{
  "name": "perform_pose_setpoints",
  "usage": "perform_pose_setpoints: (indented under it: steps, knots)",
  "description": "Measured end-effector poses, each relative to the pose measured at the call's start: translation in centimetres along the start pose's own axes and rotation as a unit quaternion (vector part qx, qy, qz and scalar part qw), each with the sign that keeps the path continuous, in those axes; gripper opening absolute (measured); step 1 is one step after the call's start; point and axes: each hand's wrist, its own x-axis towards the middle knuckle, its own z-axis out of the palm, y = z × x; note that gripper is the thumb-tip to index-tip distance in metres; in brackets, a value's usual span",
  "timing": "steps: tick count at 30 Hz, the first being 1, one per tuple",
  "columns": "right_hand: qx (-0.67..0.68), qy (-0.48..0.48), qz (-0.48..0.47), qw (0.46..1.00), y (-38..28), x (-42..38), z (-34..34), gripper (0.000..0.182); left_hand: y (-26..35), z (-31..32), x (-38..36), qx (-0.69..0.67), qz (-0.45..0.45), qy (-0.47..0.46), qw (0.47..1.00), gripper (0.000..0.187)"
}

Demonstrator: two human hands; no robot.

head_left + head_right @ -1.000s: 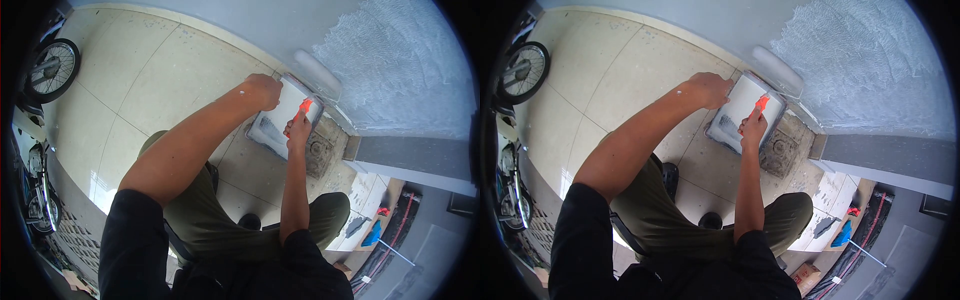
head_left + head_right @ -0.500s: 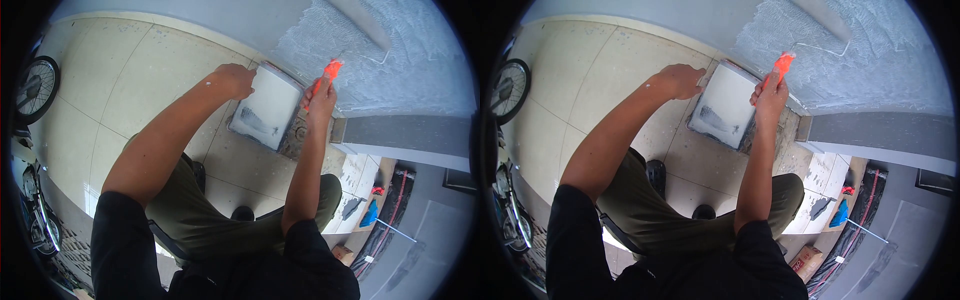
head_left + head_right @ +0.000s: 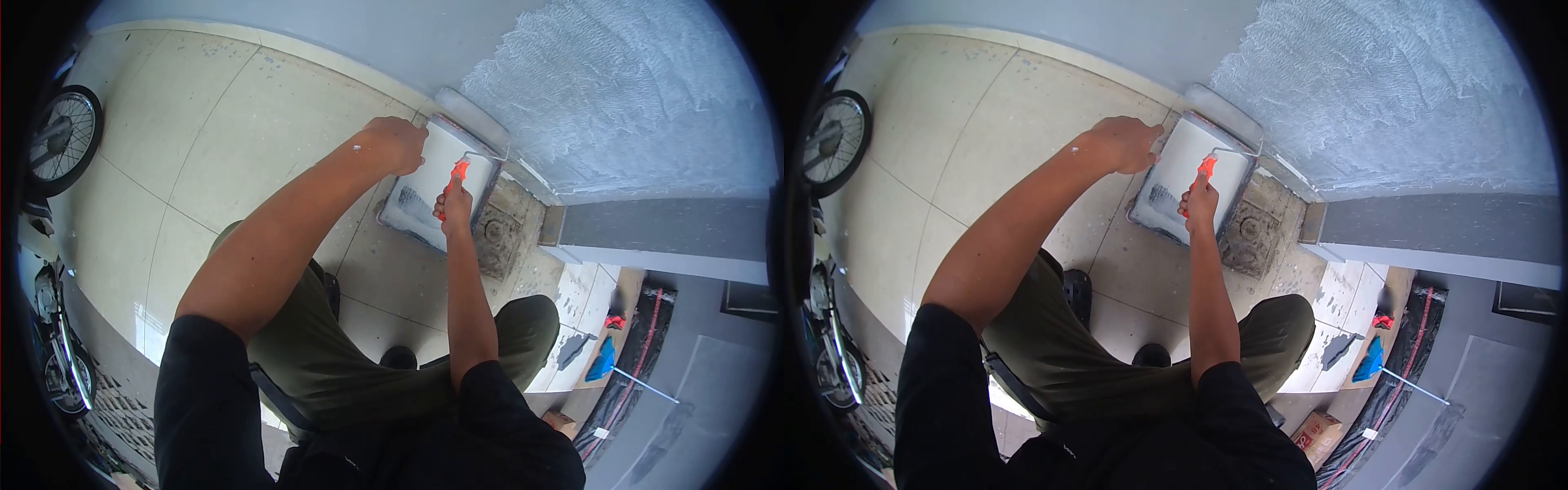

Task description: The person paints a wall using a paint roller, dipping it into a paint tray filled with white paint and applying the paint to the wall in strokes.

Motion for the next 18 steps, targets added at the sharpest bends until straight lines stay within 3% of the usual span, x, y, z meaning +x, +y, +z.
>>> perform_pose_setpoints:
  steps: [11,18]
  knots:
    - [-0.047,0.069,0.014,0.996,-0.2,1.2,-7.9,0.047,-1.0,0.4,-0.8,-0.002,0.025,0.012,1.0,0.053]
    - [-0.018,0.06,0.053,0.997,-0.6,1.2,-5.0,0.048,-0.7,0.0,-1.0,0.003,0.024,0.015,1.0,0.053]
